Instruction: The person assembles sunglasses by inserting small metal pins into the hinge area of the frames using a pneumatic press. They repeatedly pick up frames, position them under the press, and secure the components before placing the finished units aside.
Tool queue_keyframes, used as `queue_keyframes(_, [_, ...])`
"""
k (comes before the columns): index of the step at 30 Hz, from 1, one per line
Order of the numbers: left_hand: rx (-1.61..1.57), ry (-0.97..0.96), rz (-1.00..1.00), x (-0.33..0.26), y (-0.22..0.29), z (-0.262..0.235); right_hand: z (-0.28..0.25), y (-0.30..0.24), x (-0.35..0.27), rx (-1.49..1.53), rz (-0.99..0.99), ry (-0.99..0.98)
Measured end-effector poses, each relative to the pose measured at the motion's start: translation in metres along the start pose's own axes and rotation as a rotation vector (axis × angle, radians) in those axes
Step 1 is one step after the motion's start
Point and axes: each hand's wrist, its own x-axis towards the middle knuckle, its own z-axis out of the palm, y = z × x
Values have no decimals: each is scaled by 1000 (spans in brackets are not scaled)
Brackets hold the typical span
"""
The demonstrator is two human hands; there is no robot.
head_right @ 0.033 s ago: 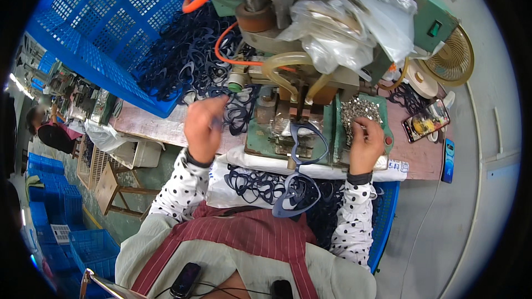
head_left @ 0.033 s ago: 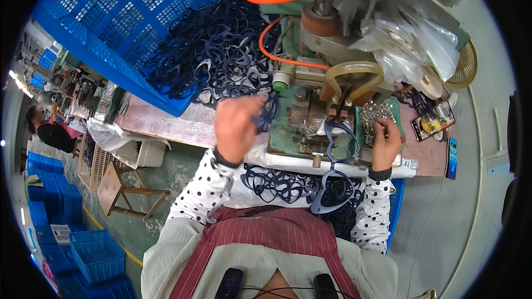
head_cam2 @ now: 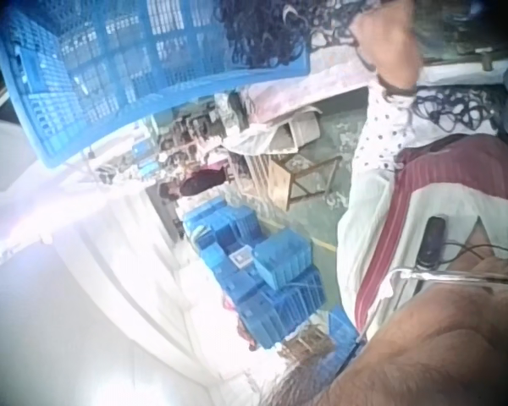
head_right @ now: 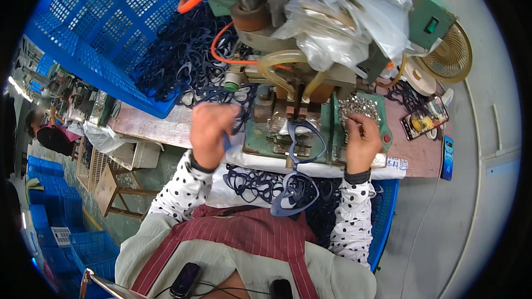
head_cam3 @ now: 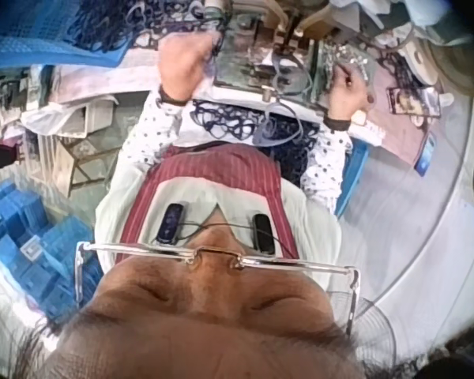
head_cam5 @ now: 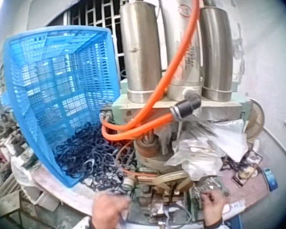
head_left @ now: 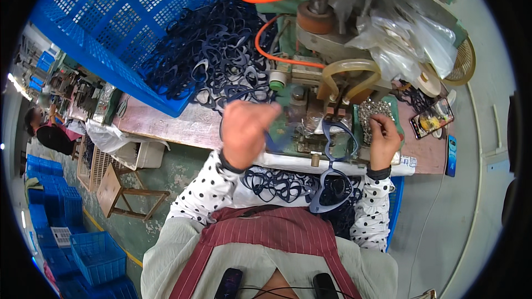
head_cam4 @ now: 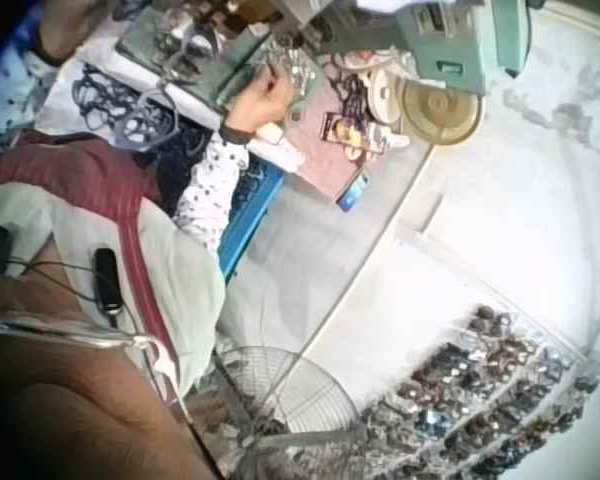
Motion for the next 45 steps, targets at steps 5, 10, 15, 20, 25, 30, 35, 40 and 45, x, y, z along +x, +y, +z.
queue_keyframes(5, [-218,-119,277,12,56,27,8,-80,-9,321,134,-225])
queue_keyframes(10, [-475,-159,292,17,67,43,13,-102,-13,262,128,-294])
queue_keyframes(15, [-503,-206,355,12,66,39,26,-110,-8,370,229,-290])
queue_keyframes(20, [-564,-142,490,14,68,28,38,-102,-7,502,251,-277])
queue_keyframes(25, [-705,-293,499,22,58,43,21,-85,1,394,146,-195])
queue_keyframes(30, [-787,-293,504,18,48,64,-20,33,19,-422,109,85])
queue_keyframes(35, [-740,-289,503,14,49,65,-27,30,5,-606,-346,-45])
queue_keyframes(40, [-748,-280,469,15,50,62,-23,45,2,-679,-354,-51])
queue_keyframes(45, [-455,-153,344,-3,61,49,-25,50,-6,-519,-309,70])
